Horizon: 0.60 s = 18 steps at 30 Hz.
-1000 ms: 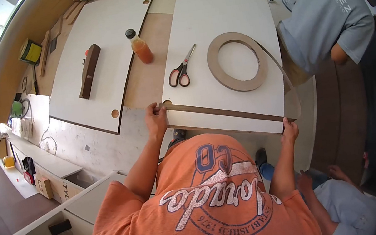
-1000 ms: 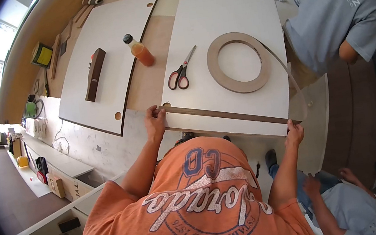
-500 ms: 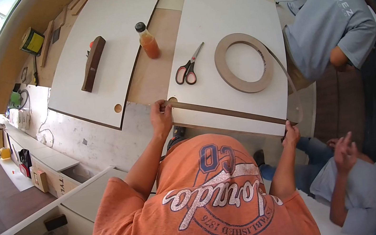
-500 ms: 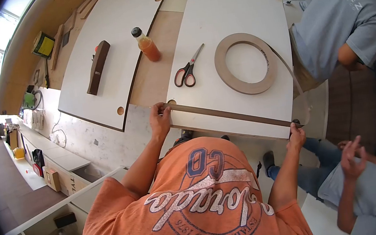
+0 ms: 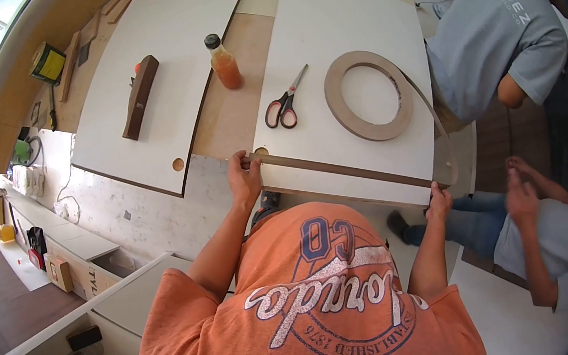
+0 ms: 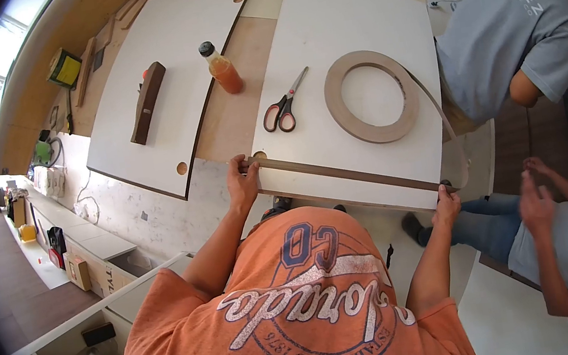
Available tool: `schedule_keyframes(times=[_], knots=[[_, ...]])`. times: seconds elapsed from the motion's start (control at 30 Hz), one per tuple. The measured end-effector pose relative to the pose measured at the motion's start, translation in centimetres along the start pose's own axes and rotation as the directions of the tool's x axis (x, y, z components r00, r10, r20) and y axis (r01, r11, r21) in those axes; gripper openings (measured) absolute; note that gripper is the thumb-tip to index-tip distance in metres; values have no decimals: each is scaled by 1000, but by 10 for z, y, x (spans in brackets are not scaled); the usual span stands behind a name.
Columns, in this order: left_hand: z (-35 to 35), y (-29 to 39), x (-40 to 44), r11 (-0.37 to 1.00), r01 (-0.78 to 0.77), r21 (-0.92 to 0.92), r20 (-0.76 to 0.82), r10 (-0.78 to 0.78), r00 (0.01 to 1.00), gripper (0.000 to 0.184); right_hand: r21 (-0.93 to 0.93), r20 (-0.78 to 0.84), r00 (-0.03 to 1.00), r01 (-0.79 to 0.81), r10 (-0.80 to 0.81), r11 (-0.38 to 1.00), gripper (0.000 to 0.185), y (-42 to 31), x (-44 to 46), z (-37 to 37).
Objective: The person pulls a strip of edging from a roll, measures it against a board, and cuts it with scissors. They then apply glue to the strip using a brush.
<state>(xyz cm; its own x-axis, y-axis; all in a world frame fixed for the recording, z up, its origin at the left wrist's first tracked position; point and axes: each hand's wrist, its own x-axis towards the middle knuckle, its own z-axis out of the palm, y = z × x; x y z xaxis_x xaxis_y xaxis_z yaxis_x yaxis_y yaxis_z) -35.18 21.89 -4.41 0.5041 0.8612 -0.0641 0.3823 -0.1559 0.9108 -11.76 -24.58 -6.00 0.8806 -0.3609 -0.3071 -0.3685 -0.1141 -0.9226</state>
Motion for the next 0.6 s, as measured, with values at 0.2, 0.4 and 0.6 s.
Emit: schedule_keyframes(times=[0.2, 0.4, 0.6], knots=[[2, -3, 1, 999, 32, -36, 23, -32, 999, 39, -126, -78, 995, 58, -68, 990, 35, 6, -1, 1], [-1, -7, 1, 1000, -3, 19, -3, 3, 1000, 43, 18, -36, 996, 87, -86, 996, 26, 7, -7, 9], [2, -2, 1, 1000, 3, 31, -16, -2, 1000, 44, 17, -49, 994, 98, -98, 995, 25, 11, -3, 5]])
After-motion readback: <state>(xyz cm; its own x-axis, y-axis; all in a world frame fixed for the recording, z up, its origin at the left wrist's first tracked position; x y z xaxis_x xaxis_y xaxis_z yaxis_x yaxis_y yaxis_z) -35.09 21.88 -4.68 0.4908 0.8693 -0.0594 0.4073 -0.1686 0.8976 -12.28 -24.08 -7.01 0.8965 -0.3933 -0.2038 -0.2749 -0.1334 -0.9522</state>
